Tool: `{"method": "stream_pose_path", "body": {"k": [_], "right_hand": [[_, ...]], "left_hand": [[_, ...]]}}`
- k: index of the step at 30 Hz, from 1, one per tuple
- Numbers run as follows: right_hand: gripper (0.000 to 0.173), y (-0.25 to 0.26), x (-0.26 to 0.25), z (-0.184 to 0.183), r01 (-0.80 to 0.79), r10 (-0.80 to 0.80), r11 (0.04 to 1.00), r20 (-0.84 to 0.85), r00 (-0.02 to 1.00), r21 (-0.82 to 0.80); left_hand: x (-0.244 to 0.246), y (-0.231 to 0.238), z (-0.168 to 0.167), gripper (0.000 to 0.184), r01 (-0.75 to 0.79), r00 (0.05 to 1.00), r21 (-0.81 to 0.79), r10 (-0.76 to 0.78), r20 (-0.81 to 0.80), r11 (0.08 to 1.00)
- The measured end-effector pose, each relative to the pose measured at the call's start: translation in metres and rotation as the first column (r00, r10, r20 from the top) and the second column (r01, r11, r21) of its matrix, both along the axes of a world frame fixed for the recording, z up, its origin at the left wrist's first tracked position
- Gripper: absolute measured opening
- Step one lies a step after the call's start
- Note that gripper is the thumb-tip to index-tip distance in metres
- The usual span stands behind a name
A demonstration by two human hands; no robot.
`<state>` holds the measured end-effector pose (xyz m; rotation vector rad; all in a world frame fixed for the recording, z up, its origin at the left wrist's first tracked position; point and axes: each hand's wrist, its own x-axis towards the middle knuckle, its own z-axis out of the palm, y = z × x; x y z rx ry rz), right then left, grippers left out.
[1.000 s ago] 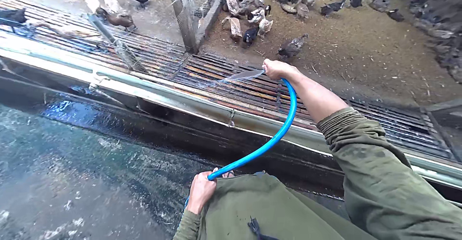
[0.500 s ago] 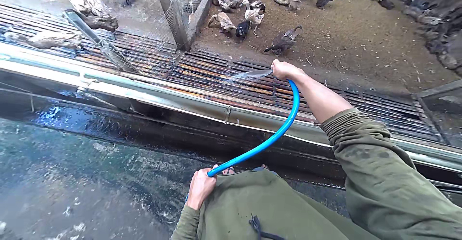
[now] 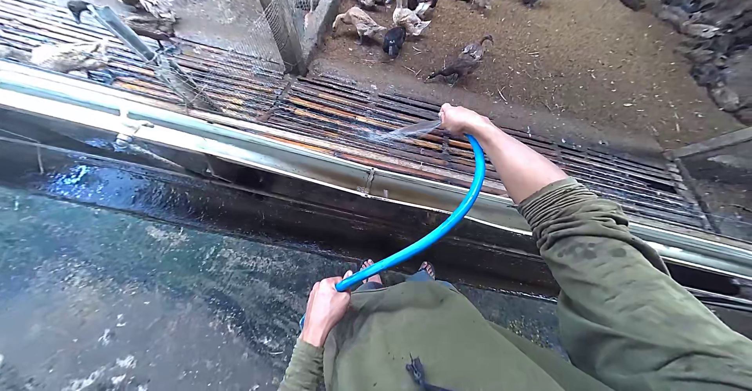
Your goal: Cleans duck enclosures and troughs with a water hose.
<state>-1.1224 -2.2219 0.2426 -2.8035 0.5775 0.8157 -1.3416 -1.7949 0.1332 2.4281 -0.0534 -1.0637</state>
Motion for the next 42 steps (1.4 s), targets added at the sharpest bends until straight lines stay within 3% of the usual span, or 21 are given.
{"method": "stream_pose_path", "body": {"k": [10,17,23,29,36,42], "right_hand": [[0.049,-0.003,0.003,-0.007,0.037,-0.045,0.993,-0.069,0.997,-0.110],[0.056,-0.036,-0.007,-0.017,0.089,-0.112,0.981,-0.128,0.985,-0.173],[0.056,-0.095,-0.042,-0.019,0.116,-0.140,0.976,-0.124,0.982,-0.184],[0.057,-0.184,-0.096,-0.027,0.204,-0.214,0.970,-0.068,0.974,-0.134],[0.052,-0.287,-0.157,-0.046,0.236,-0.236,0.972,0.014,0.972,0.015],[0.053,-0.345,-0.199,-0.056,0.271,-0.273,0.962,0.055,0.961,0.037]], "left_hand": [[-0.004,-0.005,0.001,0.040,-0.038,0.999,-0.022,0.038,-0.004,0.999],[-0.011,-0.028,0.011,0.036,-0.051,0.999,-0.036,0.050,-0.015,0.998],[-0.036,-0.075,0.019,0.036,-0.017,0.999,-0.081,0.019,0.033,0.997],[-0.080,-0.142,0.032,0.037,0.020,0.990,-0.177,0.006,0.144,0.984],[-0.144,-0.240,0.053,0.035,0.011,0.976,-0.130,0.018,0.215,0.991],[-0.195,-0.298,0.061,0.035,-0.003,0.971,-0.116,0.031,0.236,0.993]]}}
